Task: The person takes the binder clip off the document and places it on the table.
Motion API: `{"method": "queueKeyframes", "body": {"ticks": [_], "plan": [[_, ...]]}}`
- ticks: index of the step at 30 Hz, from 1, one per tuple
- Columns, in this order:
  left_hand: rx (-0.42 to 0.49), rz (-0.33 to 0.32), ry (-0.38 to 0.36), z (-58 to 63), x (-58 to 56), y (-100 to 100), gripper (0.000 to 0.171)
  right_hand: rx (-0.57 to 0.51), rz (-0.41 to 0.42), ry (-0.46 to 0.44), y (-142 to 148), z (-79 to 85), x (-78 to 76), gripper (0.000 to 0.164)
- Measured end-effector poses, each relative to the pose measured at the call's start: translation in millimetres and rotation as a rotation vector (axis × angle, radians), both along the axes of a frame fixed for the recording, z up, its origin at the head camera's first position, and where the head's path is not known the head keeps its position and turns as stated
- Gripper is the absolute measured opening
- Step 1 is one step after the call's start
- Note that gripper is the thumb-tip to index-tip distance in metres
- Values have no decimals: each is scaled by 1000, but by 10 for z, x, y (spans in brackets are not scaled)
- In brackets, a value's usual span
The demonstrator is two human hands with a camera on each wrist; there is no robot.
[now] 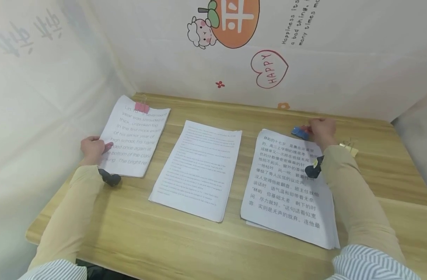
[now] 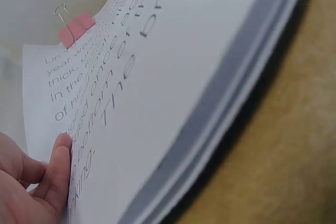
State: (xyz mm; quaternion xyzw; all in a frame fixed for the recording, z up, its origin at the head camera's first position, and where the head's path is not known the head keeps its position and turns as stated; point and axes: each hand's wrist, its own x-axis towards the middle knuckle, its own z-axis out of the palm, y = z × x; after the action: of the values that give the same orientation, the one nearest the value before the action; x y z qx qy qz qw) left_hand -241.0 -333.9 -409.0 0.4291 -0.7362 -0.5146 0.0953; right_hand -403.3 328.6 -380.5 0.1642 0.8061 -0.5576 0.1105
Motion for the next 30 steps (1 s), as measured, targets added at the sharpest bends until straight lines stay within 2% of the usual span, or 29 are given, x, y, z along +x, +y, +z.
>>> {"method": "queueKeyframes", "body": {"ticks": [4, 7, 12, 17, 20, 23, 26, 30], "plan": [[55, 19, 9, 41, 36, 26, 44, -7, -25, 45, -32, 66, 19, 48], [117, 39, 22, 75, 83, 48, 46, -28, -34, 84, -119, 122, 33, 54], [175, 61, 69, 69, 121, 89, 45, -4, -35, 132, -311, 195, 81, 53], [216, 61, 146, 47, 156, 163, 42, -136, -138, 173, -463, 260, 84, 50], [249, 66, 176, 39, 187, 183, 39, -168, -164, 185, -523, 291, 60, 48], [271, 73, 190, 43, 222, 185, 34, -119, -132, 172, -589, 315, 49, 48], [309, 86, 214, 56, 254, 180, 32, -70, -67, 160, -689, 332, 48, 49], [358, 82, 242, 80, 293, 200, 27, -77, 10, 151, -896, 350, 53, 48]]}}
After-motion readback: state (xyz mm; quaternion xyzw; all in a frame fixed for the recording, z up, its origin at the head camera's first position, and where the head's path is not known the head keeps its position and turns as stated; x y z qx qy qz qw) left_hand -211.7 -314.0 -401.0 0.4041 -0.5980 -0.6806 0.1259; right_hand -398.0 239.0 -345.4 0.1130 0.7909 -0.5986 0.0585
